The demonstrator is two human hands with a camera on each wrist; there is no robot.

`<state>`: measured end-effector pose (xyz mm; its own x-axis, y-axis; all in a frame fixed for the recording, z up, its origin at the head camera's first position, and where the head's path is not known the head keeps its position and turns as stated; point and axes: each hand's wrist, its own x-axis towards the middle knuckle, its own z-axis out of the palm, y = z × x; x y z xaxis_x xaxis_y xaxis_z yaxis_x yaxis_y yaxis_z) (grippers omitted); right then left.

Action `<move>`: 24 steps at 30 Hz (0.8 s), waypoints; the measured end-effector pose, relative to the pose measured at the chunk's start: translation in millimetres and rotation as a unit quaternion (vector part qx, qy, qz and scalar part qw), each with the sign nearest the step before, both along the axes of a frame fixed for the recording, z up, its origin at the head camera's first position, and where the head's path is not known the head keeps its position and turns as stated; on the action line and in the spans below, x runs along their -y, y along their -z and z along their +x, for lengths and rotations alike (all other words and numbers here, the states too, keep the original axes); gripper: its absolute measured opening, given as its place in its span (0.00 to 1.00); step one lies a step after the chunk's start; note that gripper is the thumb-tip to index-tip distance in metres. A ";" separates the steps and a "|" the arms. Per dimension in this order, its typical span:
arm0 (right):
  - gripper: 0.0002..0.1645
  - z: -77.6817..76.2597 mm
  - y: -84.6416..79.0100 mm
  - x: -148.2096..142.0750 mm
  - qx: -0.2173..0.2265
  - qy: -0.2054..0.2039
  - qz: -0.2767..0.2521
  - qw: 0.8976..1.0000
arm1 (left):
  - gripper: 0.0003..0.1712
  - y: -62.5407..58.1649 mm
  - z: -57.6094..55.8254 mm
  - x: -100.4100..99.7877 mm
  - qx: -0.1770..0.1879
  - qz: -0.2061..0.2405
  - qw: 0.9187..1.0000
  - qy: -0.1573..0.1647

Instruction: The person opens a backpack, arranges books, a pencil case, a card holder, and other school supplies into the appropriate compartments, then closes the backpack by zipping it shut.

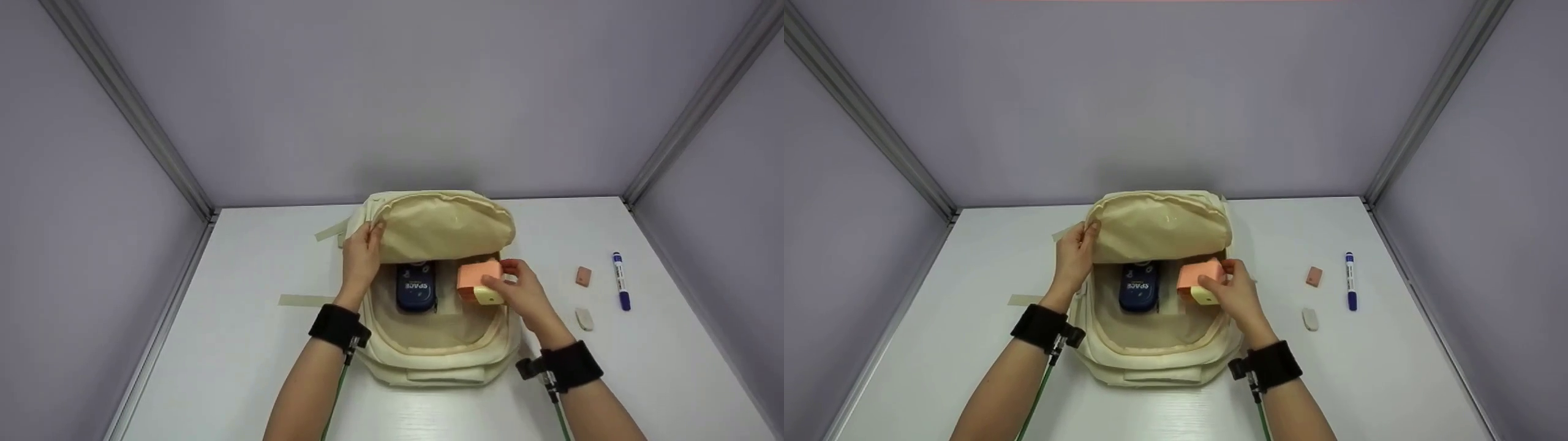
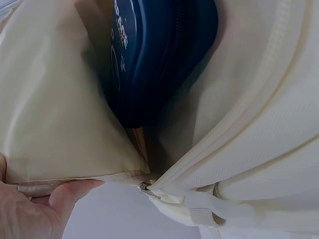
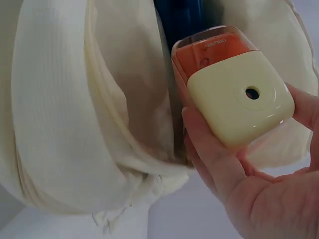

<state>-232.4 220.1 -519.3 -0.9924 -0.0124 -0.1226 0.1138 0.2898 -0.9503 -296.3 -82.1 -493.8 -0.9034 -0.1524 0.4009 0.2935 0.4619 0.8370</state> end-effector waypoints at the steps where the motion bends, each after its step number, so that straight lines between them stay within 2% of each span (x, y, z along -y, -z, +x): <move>1: 0.43 -2.9 3.1 4.6 -0.002 -0.002 0.005 1.000 | 0.18 0.3 0.1 -0.2 0.001 0.001 1.000 0.001; 7: 0.43 -19.6 22.4 25.8 -0.014 0.012 0.009 1.000 | 0.17 1.2 -0.7 -0.4 0.002 0.002 1.000 0.001; 9: 0.42 -24.1 26.8 30.4 -0.031 0.017 0.030 0.999 | 0.17 1.0 -1.1 -0.4 0.003 0.002 1.000 0.000; 12: 0.36 -28.5 31.2 34.6 -0.073 0.026 0.095 0.992 | 0.18 0.8 -1.0 -0.2 0.007 0.005 1.000 0.000; 16: 0.27 -25.9 31.6 35.0 -0.125 0.031 0.165 0.978 | 0.17 0.4 0.5 -0.4 0.020 0.003 1.000 0.002; 20: 0.32 -10.1 26.0 36.4 -0.158 0.028 0.228 0.960 | 0.17 -0.3 0.7 -0.6 0.030 0.001 1.000 -0.001; 22: 0.32 -0.1 25.2 39.2 -0.189 0.023 0.260 0.946 | 0.18 -0.8 0.2 -0.5 0.029 0.004 1.000 -0.005; 24: 0.32 9.1 27.8 42.5 -0.233 0.014 0.291 0.928 | 0.19 -1.5 0.2 -0.1 0.030 0.008 0.999 -0.008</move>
<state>-223.3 177.6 -547.1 -0.9380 -0.0519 0.3428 -0.2554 0.7720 -0.5821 -296.1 -82.0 -492.3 -0.9234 -0.1725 0.3428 0.2349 0.4522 0.8604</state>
